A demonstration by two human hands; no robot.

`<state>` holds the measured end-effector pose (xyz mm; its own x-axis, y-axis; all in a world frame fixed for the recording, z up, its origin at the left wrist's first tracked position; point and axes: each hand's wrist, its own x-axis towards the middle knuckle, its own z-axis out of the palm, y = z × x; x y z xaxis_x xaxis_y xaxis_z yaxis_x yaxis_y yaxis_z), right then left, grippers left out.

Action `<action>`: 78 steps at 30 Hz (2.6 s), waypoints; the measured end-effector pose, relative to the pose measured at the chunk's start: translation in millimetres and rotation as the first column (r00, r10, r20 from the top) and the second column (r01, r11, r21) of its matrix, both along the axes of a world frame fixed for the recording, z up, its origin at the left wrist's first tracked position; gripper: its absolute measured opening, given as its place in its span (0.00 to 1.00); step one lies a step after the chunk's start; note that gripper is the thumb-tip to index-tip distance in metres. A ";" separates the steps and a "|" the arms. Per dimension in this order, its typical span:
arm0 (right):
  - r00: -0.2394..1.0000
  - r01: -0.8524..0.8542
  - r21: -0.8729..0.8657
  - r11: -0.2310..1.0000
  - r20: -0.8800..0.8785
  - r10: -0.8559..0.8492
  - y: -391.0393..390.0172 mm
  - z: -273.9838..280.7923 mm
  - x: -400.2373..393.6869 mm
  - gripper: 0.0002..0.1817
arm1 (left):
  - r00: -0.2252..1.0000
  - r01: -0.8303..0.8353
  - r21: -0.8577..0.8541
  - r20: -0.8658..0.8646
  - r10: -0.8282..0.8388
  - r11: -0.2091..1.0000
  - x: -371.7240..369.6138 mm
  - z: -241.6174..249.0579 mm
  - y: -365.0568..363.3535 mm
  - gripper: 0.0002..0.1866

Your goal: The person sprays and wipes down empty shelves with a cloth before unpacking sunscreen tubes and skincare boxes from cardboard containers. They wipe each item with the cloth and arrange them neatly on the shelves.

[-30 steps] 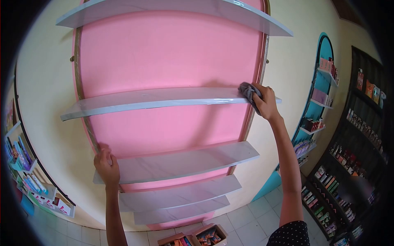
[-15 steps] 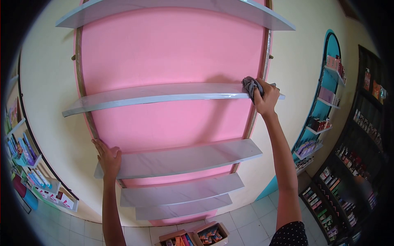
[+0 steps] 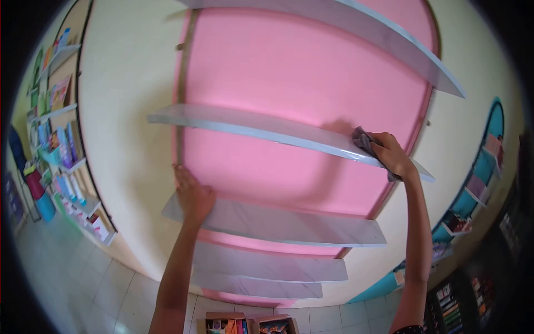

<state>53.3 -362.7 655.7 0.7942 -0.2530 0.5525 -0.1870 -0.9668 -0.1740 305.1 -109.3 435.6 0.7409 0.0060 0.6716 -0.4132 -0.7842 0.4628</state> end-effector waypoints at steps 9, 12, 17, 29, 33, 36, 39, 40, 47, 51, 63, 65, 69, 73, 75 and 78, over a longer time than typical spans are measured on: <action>0.986 -0.154 -0.009 0.988 0.058 0.154 17.2 -2.5 13.2 0.13 | 0.996 0.016 -0.088 -0.083 -0.023 0.996 -2.0 4.1 -3.2 0.49; 0.983 -0.179 0.028 0.983 0.046 0.178 22.8 0.2 12.3 0.13 | 0.996 0.024 -0.072 -0.079 -0.029 0.997 -3.4 4.0 -1.8 0.50; 0.974 -0.222 0.041 0.974 -0.032 0.223 29.8 1.9 27.6 0.15 | 0.997 0.024 -0.061 -0.067 -0.028 0.998 -3.5 3.9 -2.9 0.50; 0.898 -0.407 0.068 0.911 -0.154 0.413 89.2 4.6 93.0 0.17 | 0.994 -0.033 0.002 0.108 0.033 0.999 4.7 -3.3 -3.5 0.46; 0.932 -0.339 0.058 0.939 -0.115 0.344 89.5 4.8 90.5 0.14 | 1.000 -0.015 0.020 -0.008 0.016 1.000 -8.5 8.2 -2.0 0.48; 0.931 -0.338 0.067 0.939 -0.121 0.344 86.4 2.3 86.8 0.16 | 0.999 -0.027 0.026 -0.029 0.027 0.999 -9.0 8.2 -2.0 0.49; 0.929 -0.339 0.027 0.940 -0.147 0.339 93.4 6.1 86.7 0.18 | 0.999 -0.032 0.008 0.005 0.032 0.999 -5.1 5.2 -2.9 0.49; 0.932 -0.327 0.013 0.945 -0.160 0.325 97.8 6.9 88.0 0.18 | 0.999 -0.033 0.003 0.025 0.033 0.999 -3.1 3.0 -3.2 0.49; 0.922 -0.373 -0.008 0.928 -0.113 0.370 120.0 5.2 103.2 0.17 | 0.999 -0.041 0.002 0.009 0.041 0.999 -7.7 7.1 -5.1 0.49; 0.810 -0.572 0.059 0.818 -0.114 0.575 99.1 1.9 96.2 0.16 | 1.000 -0.011 -0.030 0.000 0.011 0.999 -12.3 11.7 -1.8 0.47; 0.904 -0.419 0.035 0.907 -0.080 0.421 180.9 5.6 177.4 0.18 | 0.994 -0.027 -0.029 -0.103 0.024 0.999 -12.5 10.8 -1.5 0.51; 0.887 -0.455 0.035 0.890 -0.064 0.456 207.8 5.7 199.8 0.19 | 0.995 -0.028 -0.025 -0.094 0.026 0.999 -13.3 9.9 -2.0 0.54; 0.846 -0.516 -0.009 0.856 -0.159 0.508 240.4 7.7 220.1 0.18 | 0.994 -0.023 -0.041 -0.108 0.019 0.999 -11.7 9.3 -0.7 0.53; 0.609 -0.793 -0.058 0.606 -0.063 0.791 209.7 2.3 214.2 0.15 | 0.996 -0.003 -0.067 -0.088 -0.003 0.998 -11.0 7.3 -1.0 0.53; 0.696 -0.698 0.115 0.707 -0.122 0.707 204.7 7.1 204.8 0.15 | 0.994 -0.008 -0.072 -0.106 0.000 0.997 -13.4 8.8 -0.6 0.53; 0.780 -0.610 0.037 0.791 -0.144 0.608 216.3 11.5 219.6 0.16 | 0.992 0.018 -0.092 -0.125 -0.030 0.996 -14.5 10.2 0.5 0.53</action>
